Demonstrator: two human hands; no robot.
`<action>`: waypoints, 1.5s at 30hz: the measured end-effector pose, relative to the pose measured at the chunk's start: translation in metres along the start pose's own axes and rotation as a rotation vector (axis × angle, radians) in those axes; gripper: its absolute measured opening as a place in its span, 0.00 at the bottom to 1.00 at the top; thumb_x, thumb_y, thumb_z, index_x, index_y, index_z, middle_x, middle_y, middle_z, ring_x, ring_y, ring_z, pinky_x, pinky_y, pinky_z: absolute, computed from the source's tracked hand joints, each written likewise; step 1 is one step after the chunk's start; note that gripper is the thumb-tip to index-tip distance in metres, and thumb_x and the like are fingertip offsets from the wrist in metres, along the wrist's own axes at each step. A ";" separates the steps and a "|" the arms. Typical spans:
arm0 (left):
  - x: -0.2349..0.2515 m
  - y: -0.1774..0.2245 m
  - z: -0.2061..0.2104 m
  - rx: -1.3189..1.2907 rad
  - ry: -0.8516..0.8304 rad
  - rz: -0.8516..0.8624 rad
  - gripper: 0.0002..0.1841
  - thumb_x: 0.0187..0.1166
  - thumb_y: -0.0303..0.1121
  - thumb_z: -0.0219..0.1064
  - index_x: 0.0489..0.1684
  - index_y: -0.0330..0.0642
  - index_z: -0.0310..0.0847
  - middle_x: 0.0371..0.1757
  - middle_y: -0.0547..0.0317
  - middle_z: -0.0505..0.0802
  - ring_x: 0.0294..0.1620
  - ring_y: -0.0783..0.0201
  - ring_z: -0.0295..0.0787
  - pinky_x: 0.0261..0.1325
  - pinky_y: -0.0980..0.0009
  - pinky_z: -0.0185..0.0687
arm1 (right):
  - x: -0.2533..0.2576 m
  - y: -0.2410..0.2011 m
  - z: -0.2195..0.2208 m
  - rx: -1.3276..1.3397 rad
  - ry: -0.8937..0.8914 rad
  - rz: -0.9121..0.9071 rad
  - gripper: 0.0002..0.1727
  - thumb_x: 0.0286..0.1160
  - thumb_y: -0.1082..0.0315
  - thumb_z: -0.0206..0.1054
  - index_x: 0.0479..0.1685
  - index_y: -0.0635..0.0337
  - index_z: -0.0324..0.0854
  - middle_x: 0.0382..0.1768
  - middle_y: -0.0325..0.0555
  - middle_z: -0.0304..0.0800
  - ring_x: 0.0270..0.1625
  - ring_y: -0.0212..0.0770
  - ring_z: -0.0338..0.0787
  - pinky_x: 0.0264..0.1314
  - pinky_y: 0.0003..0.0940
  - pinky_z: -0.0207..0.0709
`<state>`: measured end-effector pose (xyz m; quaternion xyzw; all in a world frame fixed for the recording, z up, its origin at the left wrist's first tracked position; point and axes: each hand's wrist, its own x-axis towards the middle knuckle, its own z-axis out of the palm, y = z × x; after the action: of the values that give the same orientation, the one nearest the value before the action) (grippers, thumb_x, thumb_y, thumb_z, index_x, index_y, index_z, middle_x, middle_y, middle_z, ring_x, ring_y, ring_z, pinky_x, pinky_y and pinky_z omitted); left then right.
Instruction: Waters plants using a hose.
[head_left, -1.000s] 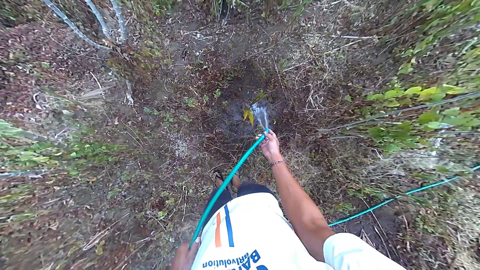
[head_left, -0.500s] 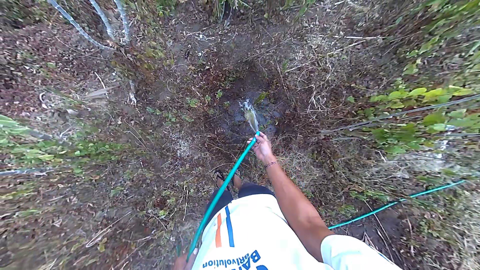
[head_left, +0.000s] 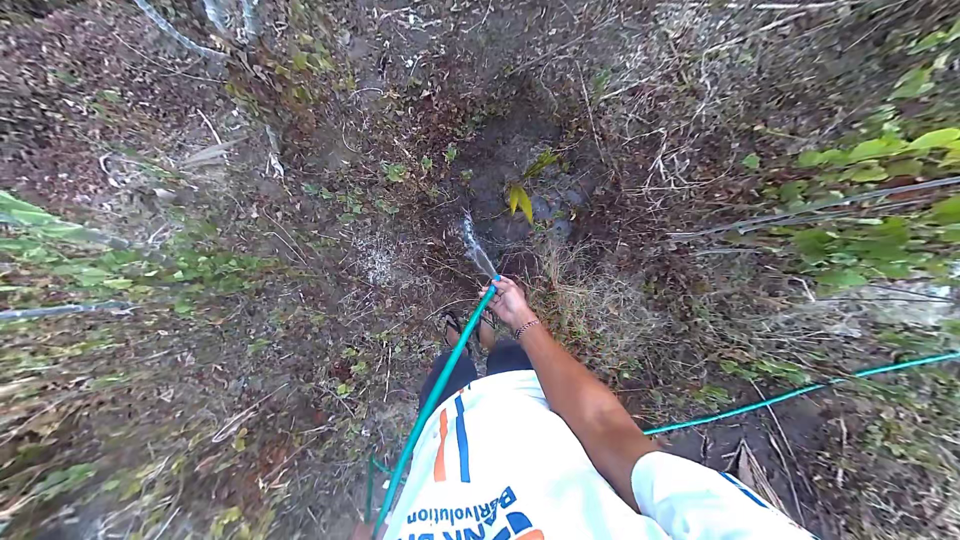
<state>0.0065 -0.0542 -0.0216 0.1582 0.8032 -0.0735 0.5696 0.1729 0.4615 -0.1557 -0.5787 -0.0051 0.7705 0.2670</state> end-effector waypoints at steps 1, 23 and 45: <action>-0.006 0.001 -0.002 -0.021 0.014 0.022 0.19 0.86 0.37 0.59 0.32 0.31 0.87 0.31 0.46 0.92 0.34 0.54 0.89 0.44 0.58 0.84 | 0.001 0.004 -0.003 -0.003 0.013 0.013 0.18 0.90 0.72 0.52 0.74 0.60 0.62 0.37 0.53 0.84 0.30 0.46 0.89 0.38 0.40 0.88; 0.024 0.048 -0.010 -0.109 0.134 0.267 0.33 0.80 0.68 0.54 0.18 0.48 0.82 0.14 0.62 0.81 0.16 0.61 0.79 0.24 0.53 0.77 | -0.009 -0.023 -0.115 0.130 0.283 -0.144 0.18 0.90 0.70 0.51 0.74 0.60 0.61 0.44 0.55 0.83 0.36 0.45 0.90 0.41 0.40 0.88; 0.031 0.055 -0.014 -0.107 0.150 0.295 0.33 0.84 0.64 0.52 0.19 0.45 0.83 0.15 0.59 0.83 0.18 0.59 0.81 0.26 0.51 0.78 | -0.024 -0.074 -0.038 -0.032 0.011 -0.313 0.22 0.90 0.66 0.57 0.80 0.51 0.61 0.40 0.48 0.85 0.33 0.42 0.89 0.39 0.39 0.87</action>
<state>0.0036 0.0073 -0.0429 0.2489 0.8142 0.0660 0.5204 0.2416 0.5028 -0.1235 -0.5793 -0.1058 0.7161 0.3747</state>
